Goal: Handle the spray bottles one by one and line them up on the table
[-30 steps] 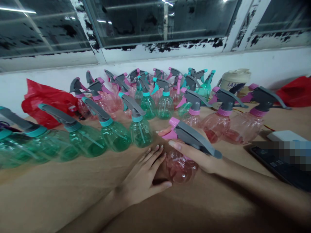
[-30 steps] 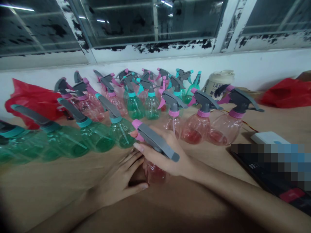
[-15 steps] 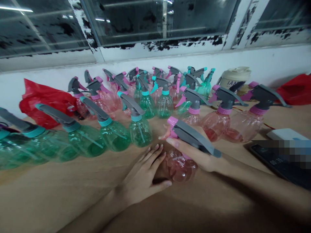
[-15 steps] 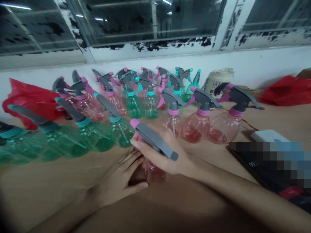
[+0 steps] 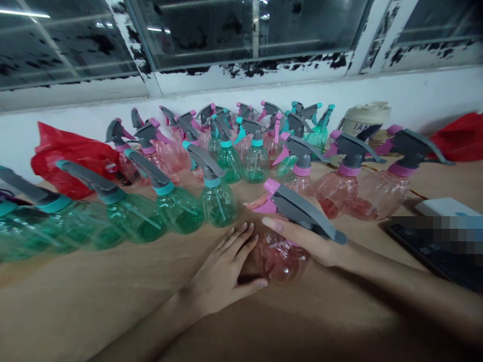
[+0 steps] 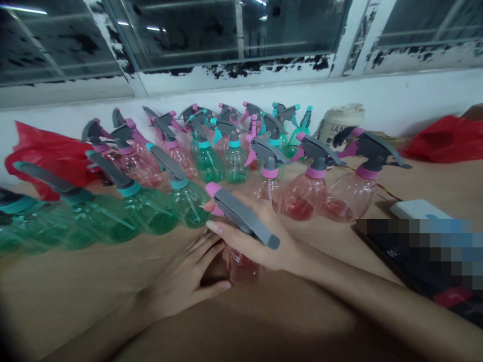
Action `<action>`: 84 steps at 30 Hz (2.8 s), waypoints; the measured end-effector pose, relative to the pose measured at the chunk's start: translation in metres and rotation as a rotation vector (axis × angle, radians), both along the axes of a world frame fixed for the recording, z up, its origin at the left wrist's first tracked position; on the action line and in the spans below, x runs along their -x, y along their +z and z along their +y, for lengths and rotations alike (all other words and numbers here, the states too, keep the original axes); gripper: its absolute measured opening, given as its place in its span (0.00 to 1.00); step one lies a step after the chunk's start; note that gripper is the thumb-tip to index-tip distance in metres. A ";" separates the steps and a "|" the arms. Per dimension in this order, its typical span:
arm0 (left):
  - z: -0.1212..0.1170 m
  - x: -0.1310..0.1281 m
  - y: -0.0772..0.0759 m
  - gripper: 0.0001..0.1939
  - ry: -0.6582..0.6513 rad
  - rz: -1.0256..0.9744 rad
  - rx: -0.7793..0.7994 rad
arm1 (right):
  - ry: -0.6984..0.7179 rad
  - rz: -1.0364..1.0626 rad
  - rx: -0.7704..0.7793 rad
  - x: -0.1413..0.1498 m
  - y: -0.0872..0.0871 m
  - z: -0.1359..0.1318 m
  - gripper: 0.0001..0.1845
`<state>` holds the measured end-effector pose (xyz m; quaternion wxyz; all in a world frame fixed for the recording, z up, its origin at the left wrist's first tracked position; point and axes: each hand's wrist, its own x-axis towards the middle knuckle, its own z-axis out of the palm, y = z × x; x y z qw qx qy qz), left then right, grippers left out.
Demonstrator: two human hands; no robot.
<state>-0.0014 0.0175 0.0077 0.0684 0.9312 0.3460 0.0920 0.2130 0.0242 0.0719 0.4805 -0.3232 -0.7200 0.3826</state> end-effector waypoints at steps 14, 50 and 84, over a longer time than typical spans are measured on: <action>-0.001 0.000 0.001 0.39 0.002 0.012 -0.009 | 0.018 0.018 0.012 0.001 0.004 -0.003 0.14; 0.000 0.000 0.000 0.39 -0.004 0.035 -0.013 | 0.053 -0.004 0.045 0.000 0.004 -0.004 0.16; -0.001 -0.001 0.003 0.37 -0.017 0.020 -0.035 | -0.026 -0.065 -0.144 0.001 0.005 0.002 0.08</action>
